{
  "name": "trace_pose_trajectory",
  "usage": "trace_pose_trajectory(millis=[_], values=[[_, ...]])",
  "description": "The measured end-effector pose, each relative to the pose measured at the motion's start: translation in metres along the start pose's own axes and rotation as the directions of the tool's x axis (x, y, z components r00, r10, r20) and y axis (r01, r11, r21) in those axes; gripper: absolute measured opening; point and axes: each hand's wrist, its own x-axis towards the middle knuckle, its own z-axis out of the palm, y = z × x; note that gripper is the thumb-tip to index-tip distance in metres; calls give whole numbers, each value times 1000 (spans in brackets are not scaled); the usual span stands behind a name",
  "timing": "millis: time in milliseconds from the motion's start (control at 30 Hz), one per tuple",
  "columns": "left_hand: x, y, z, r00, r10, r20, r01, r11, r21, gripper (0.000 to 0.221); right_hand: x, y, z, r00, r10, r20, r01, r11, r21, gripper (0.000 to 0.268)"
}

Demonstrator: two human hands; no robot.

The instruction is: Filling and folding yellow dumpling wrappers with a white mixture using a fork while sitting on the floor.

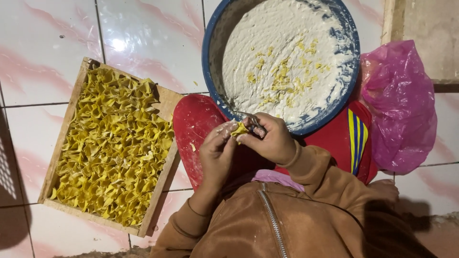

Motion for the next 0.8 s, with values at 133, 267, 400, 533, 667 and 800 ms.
trace_pose_trajectory(millis=[133, 267, 400, 533, 667, 800], values=[[-8, -6, 9, 998, 67, -5, -67, 996, 52, 34, 1, 20, 4, 998, -19, -53, 17, 999, -47, 11], [-7, -8, 9, 994, 110, -8, -109, 993, 49, 37, 4, 13, 5, 998, -65, -18, 62, 990, -125, 8], [2, -5, -4, 995, 85, 53, -87, 996, 29, 31, 8, -5, 9, 992, -98, 79, 107, 988, -115, 11], [15, -43, -38, 995, 64, -75, -69, 996, -63, 27, 8, 0, 3, 994, -51, 99, 58, 996, -61, 20], [37, -87, -93, 945, -32, -325, 13, 998, -60, 20, 7, 13, -9, 998, 61, 4, -61, 996, -64, 12], [52, -152, -140, 891, 43, -451, 143, 918, 371, 18, 13, 12, -11, 995, 100, -22, -102, 993, -58, 11]])
